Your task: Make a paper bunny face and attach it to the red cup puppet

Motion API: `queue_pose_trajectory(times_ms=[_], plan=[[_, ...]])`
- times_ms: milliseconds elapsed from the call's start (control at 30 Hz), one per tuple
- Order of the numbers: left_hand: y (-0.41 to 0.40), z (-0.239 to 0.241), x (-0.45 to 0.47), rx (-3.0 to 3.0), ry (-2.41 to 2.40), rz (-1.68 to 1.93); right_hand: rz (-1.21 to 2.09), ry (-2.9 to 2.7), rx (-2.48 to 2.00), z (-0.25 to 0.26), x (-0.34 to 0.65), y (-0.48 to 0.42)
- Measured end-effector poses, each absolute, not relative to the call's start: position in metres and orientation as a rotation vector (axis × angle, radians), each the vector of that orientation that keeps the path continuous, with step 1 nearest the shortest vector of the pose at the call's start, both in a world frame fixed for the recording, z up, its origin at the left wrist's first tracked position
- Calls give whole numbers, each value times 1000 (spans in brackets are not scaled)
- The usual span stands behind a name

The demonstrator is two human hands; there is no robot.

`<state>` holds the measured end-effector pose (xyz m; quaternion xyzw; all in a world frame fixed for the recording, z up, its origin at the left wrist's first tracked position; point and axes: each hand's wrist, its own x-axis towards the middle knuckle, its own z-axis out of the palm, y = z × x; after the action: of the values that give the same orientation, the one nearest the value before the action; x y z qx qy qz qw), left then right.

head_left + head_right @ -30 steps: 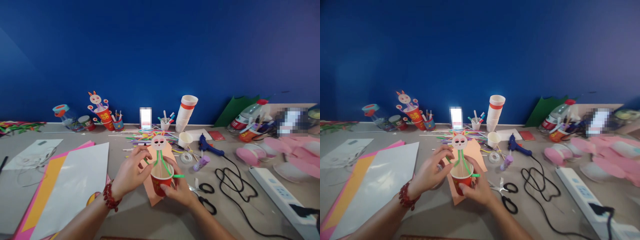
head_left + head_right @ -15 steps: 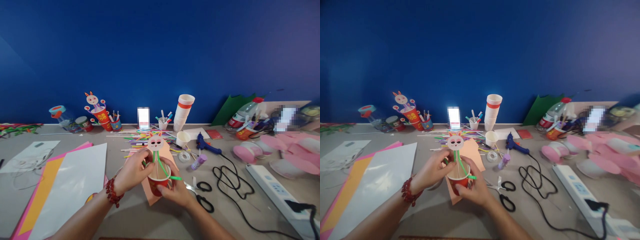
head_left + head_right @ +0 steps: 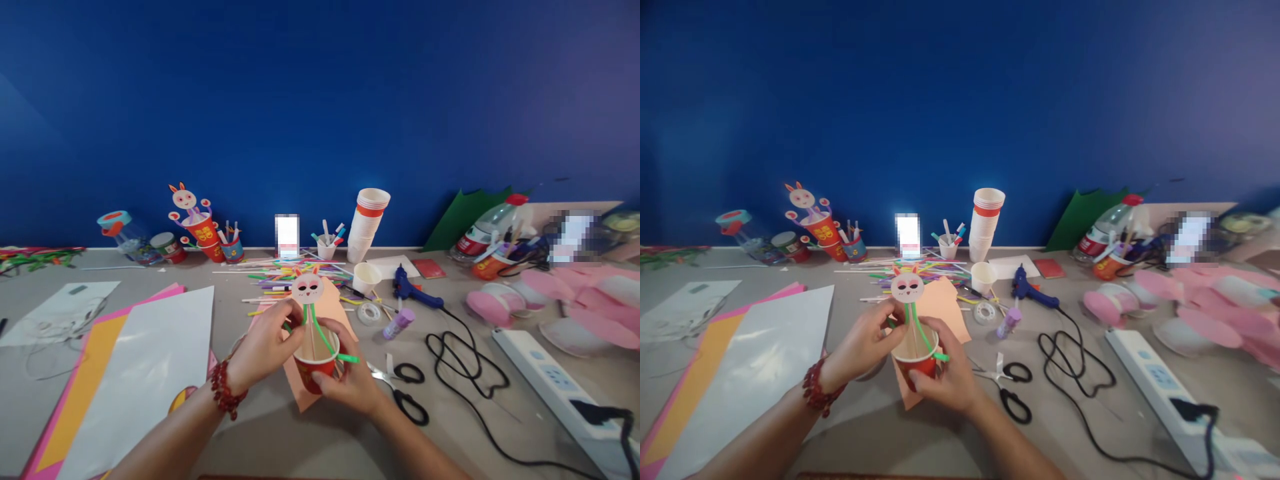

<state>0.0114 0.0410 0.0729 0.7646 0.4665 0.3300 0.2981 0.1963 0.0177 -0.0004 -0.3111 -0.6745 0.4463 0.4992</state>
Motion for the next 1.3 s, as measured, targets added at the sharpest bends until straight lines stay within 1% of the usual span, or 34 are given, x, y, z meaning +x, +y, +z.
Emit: queue_pose_trajectory(times_ms=[500,733,933,1133,1200,1300], plan=[[42,76,12,2124,1224,856,1081,-1598,-757,0,198,18],[41,80,14,2131,1277,804,1018,-1653,-780,-1,198,18],[44,85,7,2176,1221,645,1018,-1645,-772,-2,197,18],[51,90,4,2411,1355,374,1000,-1676,-783,-2,197,18],[52,90,7,2419,1369,371,1000,-1676,-803,-2,198,18],[51,88,10,2364,1353,470,984,-1669,-808,-3,199,18]])
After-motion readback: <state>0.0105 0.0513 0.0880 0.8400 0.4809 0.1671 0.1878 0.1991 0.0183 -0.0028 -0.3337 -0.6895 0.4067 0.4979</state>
